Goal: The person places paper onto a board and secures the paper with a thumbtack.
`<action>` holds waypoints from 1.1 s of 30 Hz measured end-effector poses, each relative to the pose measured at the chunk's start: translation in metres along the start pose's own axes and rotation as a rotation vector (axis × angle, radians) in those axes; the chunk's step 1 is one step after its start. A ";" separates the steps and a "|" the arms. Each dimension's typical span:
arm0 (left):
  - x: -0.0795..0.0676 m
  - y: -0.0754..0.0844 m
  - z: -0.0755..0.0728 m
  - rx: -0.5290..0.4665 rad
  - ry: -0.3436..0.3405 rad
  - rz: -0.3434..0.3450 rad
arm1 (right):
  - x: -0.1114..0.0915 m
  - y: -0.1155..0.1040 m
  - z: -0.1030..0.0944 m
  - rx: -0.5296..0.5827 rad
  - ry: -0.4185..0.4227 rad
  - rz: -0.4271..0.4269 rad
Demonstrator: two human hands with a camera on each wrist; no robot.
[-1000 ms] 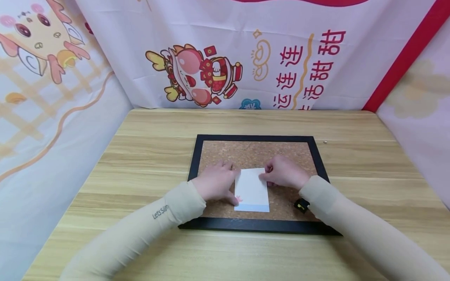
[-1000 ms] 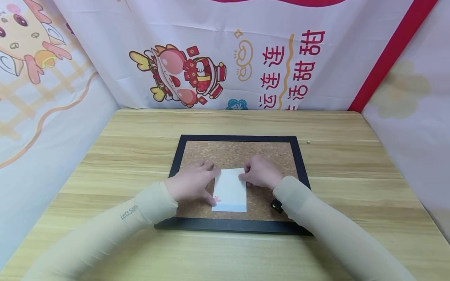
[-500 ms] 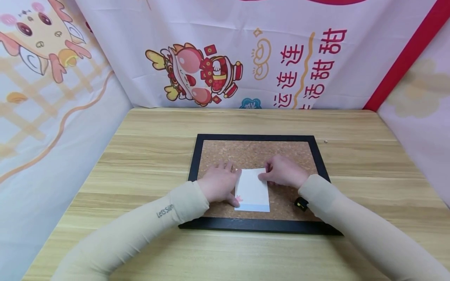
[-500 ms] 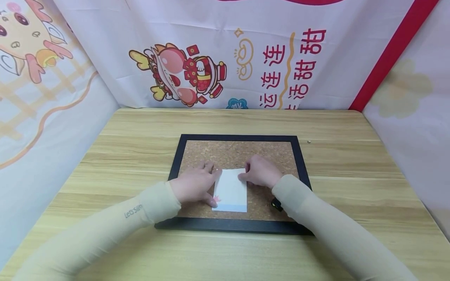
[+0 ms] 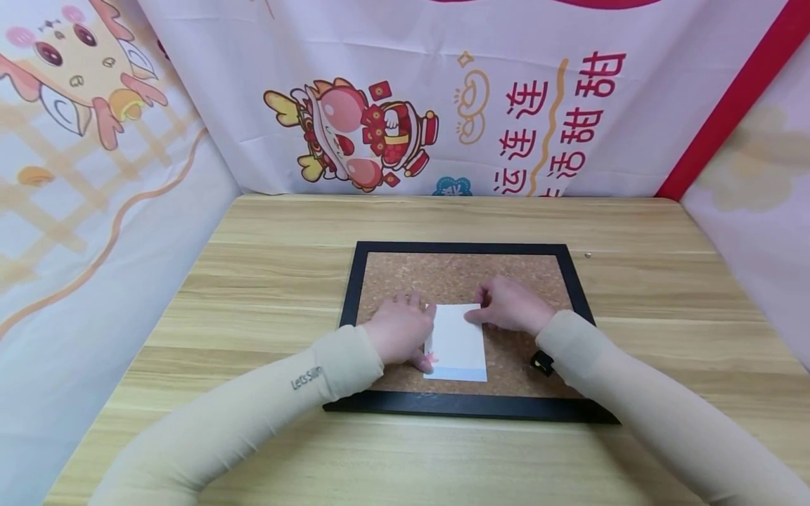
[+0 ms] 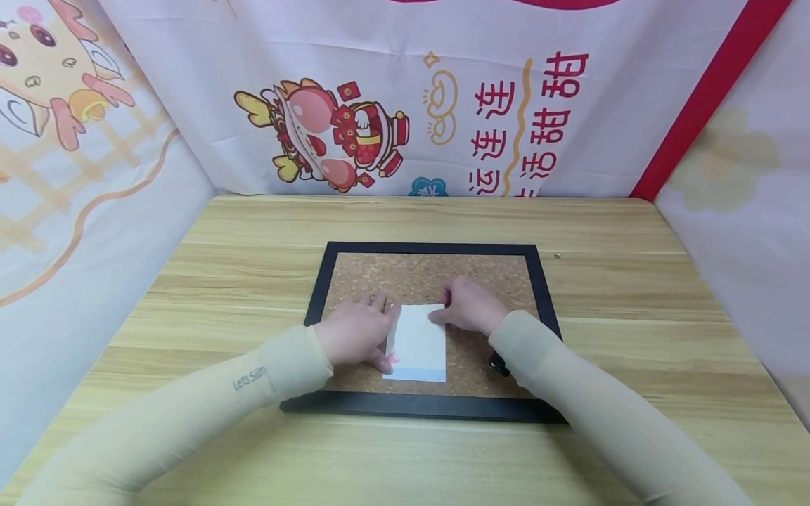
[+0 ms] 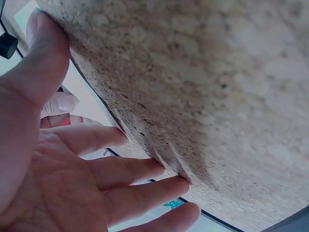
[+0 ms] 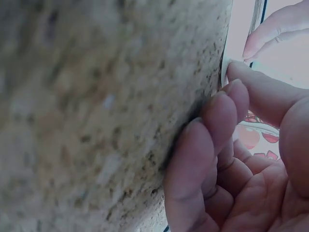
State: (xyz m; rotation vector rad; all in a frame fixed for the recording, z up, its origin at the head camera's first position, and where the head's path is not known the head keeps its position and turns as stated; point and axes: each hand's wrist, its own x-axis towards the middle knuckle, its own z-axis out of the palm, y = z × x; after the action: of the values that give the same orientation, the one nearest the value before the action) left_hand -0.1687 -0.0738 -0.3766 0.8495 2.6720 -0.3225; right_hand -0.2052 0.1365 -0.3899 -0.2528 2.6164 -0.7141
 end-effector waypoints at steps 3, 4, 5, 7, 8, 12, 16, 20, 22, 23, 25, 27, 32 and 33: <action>0.001 0.000 0.000 0.031 -0.004 0.012 | 0.001 0.001 -0.001 -0.012 0.011 0.000; 0.001 0.000 -0.001 0.038 -0.006 0.013 | 0.002 0.001 -0.003 -0.020 0.017 -0.006; 0.001 0.000 -0.001 0.041 -0.005 0.014 | 0.002 0.001 -0.004 -0.022 0.023 -0.013; 0.001 0.000 0.000 0.046 -0.003 0.016 | 0.001 0.002 -0.012 -0.032 0.043 -0.032; 0.001 0.000 0.000 0.048 0.000 0.016 | 0.000 0.003 -0.017 -0.038 0.058 -0.044; 0.002 0.000 0.001 0.054 0.017 0.023 | -0.006 0.010 -0.050 -0.057 0.143 -0.084; 0.000 0.000 0.001 0.061 0.020 0.025 | -0.009 0.026 -0.086 -0.067 0.231 -0.105; -0.001 0.000 0.001 0.054 0.018 0.027 | -0.008 0.053 -0.114 -0.069 0.282 -0.100; 0.000 -0.001 0.002 0.048 0.019 0.032 | -0.007 0.070 -0.124 -0.079 0.289 -0.081; 0.000 -0.001 0.003 0.046 0.020 0.033 | -0.007 0.079 -0.128 -0.085 0.289 -0.073; 0.001 -0.001 0.003 0.047 0.020 0.035 | -0.004 0.097 -0.133 -0.112 0.298 -0.054; 0.001 -0.001 0.003 0.051 0.018 0.033 | -0.001 0.114 -0.134 -0.153 0.317 -0.044; -0.001 0.001 0.002 0.052 0.005 0.018 | 0.010 0.148 -0.130 -0.246 0.333 -0.032; -0.001 0.001 0.002 0.047 0.003 0.016 | 0.012 0.154 -0.129 -0.248 0.325 -0.019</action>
State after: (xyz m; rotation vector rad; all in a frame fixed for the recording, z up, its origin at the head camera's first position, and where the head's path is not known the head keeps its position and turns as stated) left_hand -0.1671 -0.0739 -0.3783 0.8858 2.6686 -0.3818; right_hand -0.2821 0.3213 -0.3729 -0.2512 3.0199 -0.4671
